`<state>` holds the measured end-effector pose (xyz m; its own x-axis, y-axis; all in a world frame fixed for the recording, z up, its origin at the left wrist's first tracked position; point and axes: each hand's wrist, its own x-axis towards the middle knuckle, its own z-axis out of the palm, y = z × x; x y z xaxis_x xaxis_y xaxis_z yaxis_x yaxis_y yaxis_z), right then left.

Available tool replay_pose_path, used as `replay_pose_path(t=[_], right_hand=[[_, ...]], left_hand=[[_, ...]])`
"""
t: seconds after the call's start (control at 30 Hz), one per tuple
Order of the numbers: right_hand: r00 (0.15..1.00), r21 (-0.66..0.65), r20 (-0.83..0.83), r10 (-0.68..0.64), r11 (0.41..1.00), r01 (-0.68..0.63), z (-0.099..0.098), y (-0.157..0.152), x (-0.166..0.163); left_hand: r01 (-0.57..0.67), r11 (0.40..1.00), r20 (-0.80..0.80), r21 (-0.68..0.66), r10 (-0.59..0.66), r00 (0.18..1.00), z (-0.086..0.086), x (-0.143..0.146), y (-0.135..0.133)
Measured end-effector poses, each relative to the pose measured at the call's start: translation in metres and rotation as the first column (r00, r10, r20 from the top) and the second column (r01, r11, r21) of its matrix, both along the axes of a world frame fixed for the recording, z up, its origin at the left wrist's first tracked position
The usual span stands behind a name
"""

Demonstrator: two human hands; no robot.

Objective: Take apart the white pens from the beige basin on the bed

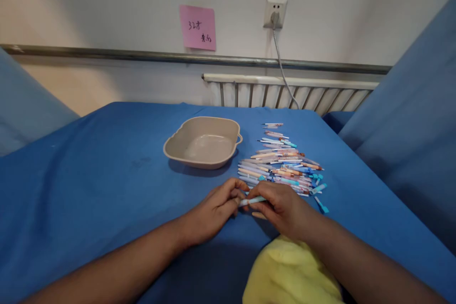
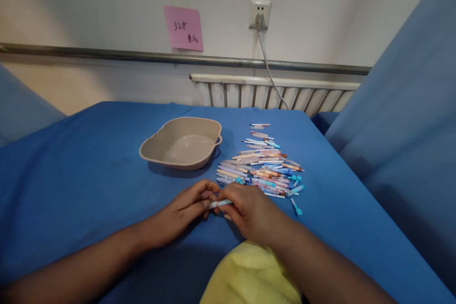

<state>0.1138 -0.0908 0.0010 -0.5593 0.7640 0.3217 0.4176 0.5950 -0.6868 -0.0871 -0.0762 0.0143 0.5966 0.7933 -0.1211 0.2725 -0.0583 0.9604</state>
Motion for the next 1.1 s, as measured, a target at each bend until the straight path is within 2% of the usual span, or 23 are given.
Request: replay_pose_path(t=[0.17,0.3,0.37,0.53,0.63,0.8,0.97,1.03,1.1], right_hand=[[0.997,-0.048,0.009,-0.078,0.996,0.078,0.0,-0.001,0.0],[0.993,-0.053,-0.019,-0.117,0.992,0.116,0.003,-0.002,-0.001],[0.99,-0.06,-0.02,-0.139,0.989,0.137,0.003,-0.002,-0.002],[0.987,-0.146,-0.008,-0.158,0.977,0.156,-0.002,-0.001,-0.002],[0.984,-0.193,-0.055,-0.166,0.969,0.153,-0.004,-0.003,-0.003],[0.98,-0.048,-0.066,-0.188,0.982,0.185,-0.004,-0.003,-0.002],[0.992,-0.049,-0.042,-0.119,0.992,0.117,-0.003,-0.002,-0.001],[0.992,-0.036,-0.034,-0.121,0.992,0.12,-0.001,-0.003,-0.001],[0.989,0.008,-0.033,-0.147,0.989,0.147,0.0,-0.005,0.0]], left_hand=[[-0.115,0.987,0.168,-0.109,0.132,0.977,-0.001,-0.004,0.003],[-0.202,0.97,0.202,-0.133,0.226,0.953,-0.004,-0.001,0.001],[-0.243,0.968,0.188,-0.063,0.25,0.95,-0.005,0.001,-0.002],[-0.273,0.933,0.075,0.236,0.262,0.962,-0.004,0.001,-0.006],[-0.286,0.908,0.061,0.308,0.281,0.958,-0.002,0.0,-0.007],[-0.301,0.91,0.119,0.286,0.278,0.953,-0.003,0.002,-0.009],[-0.309,0.906,0.122,0.288,0.286,0.95,-0.004,0.002,-0.012],[-0.325,0.915,0.149,0.24,0.296,0.944,-0.005,0.003,-0.012],[-0.344,0.93,0.194,0.128,0.317,0.929,-0.005,0.004,-0.009]])
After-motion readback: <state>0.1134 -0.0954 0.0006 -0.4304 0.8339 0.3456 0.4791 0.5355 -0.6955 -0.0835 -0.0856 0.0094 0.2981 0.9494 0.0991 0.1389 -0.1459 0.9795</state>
